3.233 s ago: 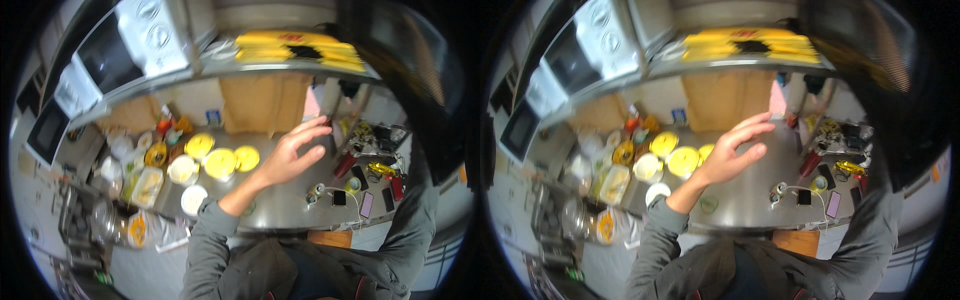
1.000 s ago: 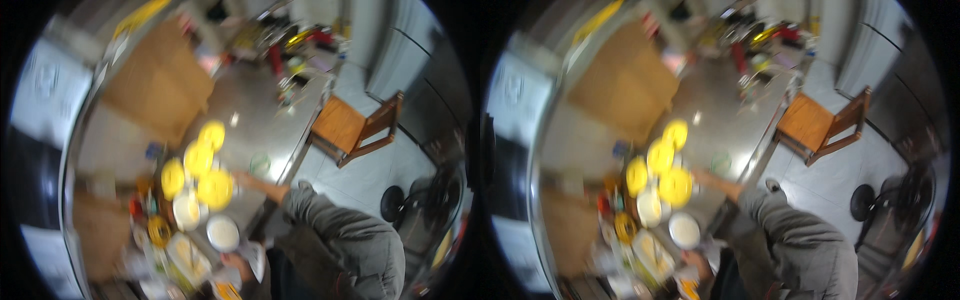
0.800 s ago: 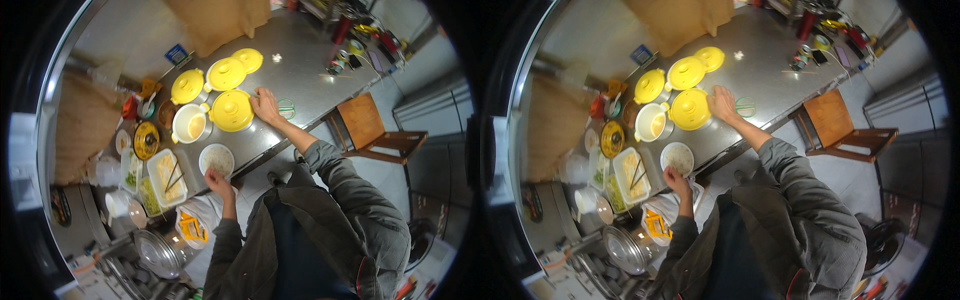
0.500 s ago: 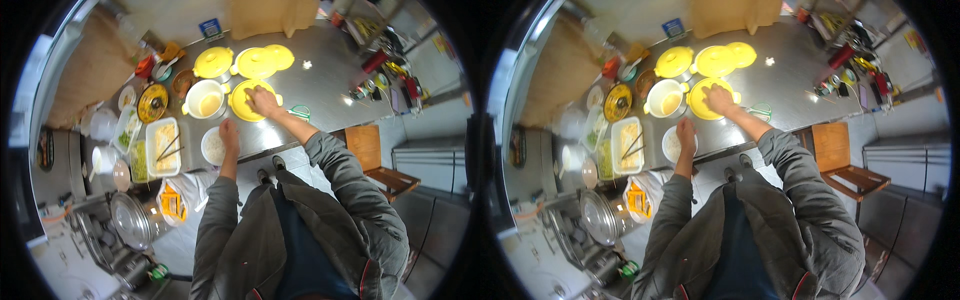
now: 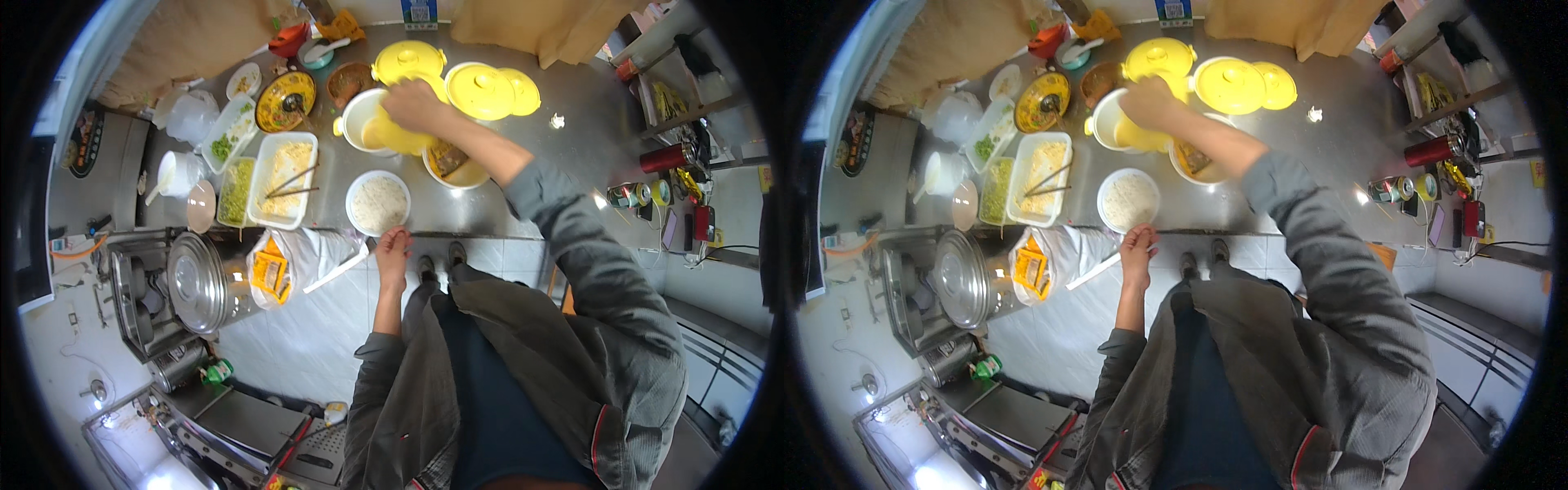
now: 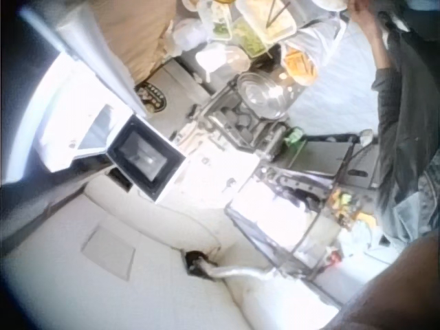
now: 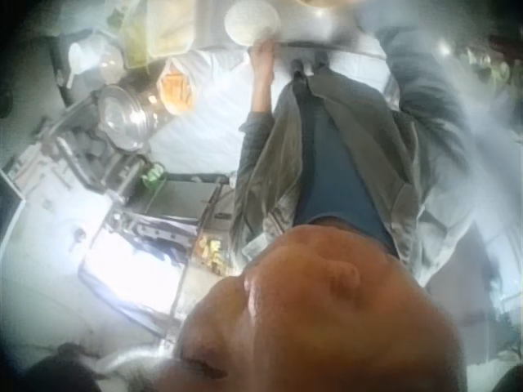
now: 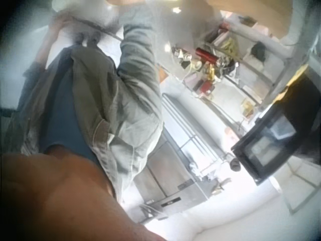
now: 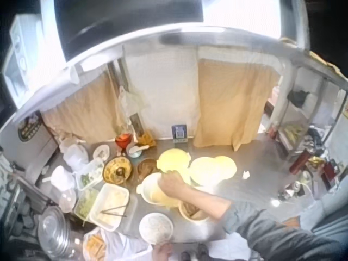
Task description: The person assembles a takeout meal by adding noodles, vegetables, and rice into a bowl using chopsticks and a spatula. They then place the bowl into a yellow paper bag, add a small packet, and tie the bag closed.
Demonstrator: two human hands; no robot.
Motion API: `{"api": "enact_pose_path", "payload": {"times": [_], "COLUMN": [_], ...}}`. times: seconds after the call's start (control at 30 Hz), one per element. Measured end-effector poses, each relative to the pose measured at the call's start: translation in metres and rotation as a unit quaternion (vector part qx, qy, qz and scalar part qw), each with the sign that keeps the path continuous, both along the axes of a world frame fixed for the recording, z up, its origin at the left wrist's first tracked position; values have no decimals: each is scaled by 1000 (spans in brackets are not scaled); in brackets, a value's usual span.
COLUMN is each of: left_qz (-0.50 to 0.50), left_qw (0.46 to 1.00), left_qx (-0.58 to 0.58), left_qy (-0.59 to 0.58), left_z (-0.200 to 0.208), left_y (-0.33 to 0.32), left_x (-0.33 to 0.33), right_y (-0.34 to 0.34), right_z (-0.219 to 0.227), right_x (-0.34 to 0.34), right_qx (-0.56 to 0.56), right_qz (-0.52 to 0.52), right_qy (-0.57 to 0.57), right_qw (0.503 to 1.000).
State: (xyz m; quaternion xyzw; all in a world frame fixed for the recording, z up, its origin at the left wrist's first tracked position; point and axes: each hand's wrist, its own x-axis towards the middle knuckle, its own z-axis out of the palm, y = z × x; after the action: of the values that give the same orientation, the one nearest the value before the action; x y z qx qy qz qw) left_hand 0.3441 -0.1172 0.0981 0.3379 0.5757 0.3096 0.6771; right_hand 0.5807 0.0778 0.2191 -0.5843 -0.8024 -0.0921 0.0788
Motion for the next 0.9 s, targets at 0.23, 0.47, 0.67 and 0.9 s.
{"api": "enact_pose_path", "payload": {"times": [0.23,0.47,0.67,0.9], "left_qz": [34,61,-36,-40], "left_qw": [998,996,998,998], "left_qx": [-57,-68,-41,-52], "left_qy": [8,-8,4,-10], "left_z": [-4,-16,-3,-3], "left_y": [-26,-33,-9,-8], "left_x": [2,-1,22,33], "right_y": [61,-45,-79,-87], "right_z": [-98,-103,-121,-128], "right_x": [19,86,27,17], "right_qx": [-4,-168,-141,-77], "right_qz": [35,-301,-360,-428], "right_qy": [200,496,502,464], "right_qw": [979,797,774,772]}}
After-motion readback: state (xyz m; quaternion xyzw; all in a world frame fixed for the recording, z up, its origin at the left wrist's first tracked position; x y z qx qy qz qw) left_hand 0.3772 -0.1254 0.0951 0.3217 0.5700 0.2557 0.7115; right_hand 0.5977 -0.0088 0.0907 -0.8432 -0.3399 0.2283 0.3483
